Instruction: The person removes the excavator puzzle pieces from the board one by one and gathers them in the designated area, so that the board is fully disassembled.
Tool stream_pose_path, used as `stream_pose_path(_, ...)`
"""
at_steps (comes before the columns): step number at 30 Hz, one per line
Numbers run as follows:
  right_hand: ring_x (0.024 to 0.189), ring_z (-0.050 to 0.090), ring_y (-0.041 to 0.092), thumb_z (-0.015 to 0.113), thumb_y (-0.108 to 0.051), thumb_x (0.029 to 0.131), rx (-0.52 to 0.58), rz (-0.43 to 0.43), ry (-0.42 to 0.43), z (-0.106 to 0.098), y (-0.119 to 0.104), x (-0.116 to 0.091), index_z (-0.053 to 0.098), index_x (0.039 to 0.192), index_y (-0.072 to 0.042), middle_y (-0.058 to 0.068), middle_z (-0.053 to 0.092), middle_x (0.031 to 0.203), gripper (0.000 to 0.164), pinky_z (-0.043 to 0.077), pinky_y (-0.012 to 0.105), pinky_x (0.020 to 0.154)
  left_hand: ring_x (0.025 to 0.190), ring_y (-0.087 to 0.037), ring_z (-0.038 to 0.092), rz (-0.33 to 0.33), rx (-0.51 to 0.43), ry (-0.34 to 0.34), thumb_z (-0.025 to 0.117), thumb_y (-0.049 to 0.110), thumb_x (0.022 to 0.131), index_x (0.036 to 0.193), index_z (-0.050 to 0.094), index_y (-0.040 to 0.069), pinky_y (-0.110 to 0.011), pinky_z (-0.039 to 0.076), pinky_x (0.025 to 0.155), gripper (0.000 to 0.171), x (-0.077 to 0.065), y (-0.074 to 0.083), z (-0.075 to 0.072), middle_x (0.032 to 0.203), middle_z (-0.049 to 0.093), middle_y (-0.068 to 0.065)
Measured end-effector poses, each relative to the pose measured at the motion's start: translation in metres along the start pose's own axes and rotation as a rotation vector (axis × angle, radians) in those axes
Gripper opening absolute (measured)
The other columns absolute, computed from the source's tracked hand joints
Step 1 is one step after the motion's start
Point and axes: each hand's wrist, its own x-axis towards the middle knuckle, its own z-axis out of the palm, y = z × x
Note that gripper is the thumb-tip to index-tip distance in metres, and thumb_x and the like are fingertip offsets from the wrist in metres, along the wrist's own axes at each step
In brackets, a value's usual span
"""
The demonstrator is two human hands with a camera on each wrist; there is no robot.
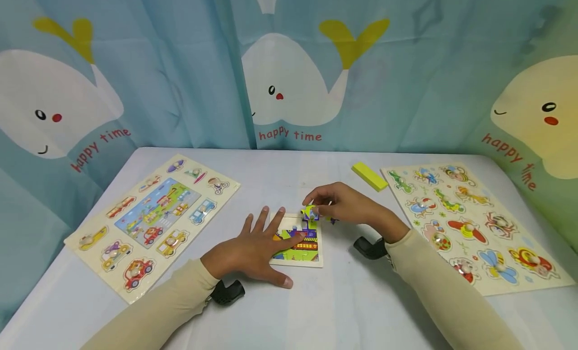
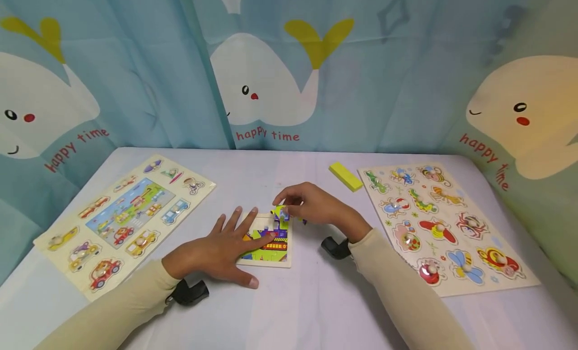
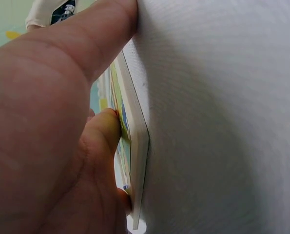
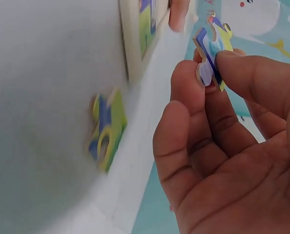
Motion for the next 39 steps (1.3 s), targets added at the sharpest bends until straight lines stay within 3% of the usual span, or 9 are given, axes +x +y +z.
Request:
stream_pose_path(5, 0.076, 0.061, 0.026, 0.059, 0.002, 0.093, -0.007, 0.026, 0.020, -0.006, 0.006, -0.011, 0.067, 0.114, 0.000, 0.004, 0.069, 0.092, 0.023, 0.049, 0.031, 0.066, 0.142, -0.042, -0.018, 0.007, -0.002, 0.002, 0.064, 0.074, 0.075, 0.152, 0.028, 0.042, -0.065, -0.005, 0.107, 0.091, 0.000, 0.000, 0.002, 0.161, -0.013, -0.010)
stream_pose_path(14, 0.073, 0.055, 0.018, 0.059, 0.001, 0.093, -0.036, 0.065, 0.044, -0.016, 0.019, -0.027, 0.071, 0.112, -0.003, 0.002, 0.068, 0.085, 0.022, 0.043, 0.027, 0.064, 0.142, -0.041, -0.018, 0.007, -0.006, -0.009, 0.065, 0.074, 0.074, 0.152, 0.026, 0.043, -0.063, -0.005, 0.108, 0.092, 0.001, 0.002, 0.003, 0.161, -0.015, -0.008)
stream_pose_path(22, 0.074, 0.061, 0.019, 0.061, 0.003, 0.091, -0.047, 0.095, 0.091, -0.027, 0.026, -0.039, 0.072, 0.110, -0.004, 0.004, 0.070, 0.097, 0.024, 0.045, 0.027, 0.066, 0.143, -0.042, -0.017, 0.013, -0.016, 0.008, 0.066, 0.072, 0.075, 0.152, 0.029, 0.041, -0.064, -0.005, 0.108, 0.091, -0.001, 0.001, 0.000, 0.162, -0.012, -0.010)
stream_pose_path(28, 0.075, 0.060, 0.018, 0.063, 0.002, 0.090, -0.050, 0.149, 0.083, -0.033, 0.029, -0.046, 0.073, 0.110, -0.004, 0.005, 0.071, 0.096, 0.023, 0.046, 0.027, 0.068, 0.143, -0.043, -0.016, 0.021, -0.019, 0.015, 0.066, 0.071, 0.075, 0.152, 0.029, 0.041, -0.064, -0.004, 0.108, 0.091, -0.003, 0.001, 0.000, 0.162, -0.010, -0.011)
stream_pose_path(39, 0.079, 0.062, 0.019, 0.063, 0.006, 0.088, -0.056, 0.153, 0.076, -0.038, 0.032, -0.051, 0.072, 0.107, 0.001, 0.011, 0.068, 0.106, 0.021, 0.048, 0.027, 0.069, 0.142, -0.042, -0.017, 0.027, -0.019, 0.018, 0.066, 0.070, 0.076, 0.152, 0.029, 0.040, -0.064, -0.005, 0.108, 0.091, -0.002, 0.000, 0.000, 0.161, -0.012, -0.011)
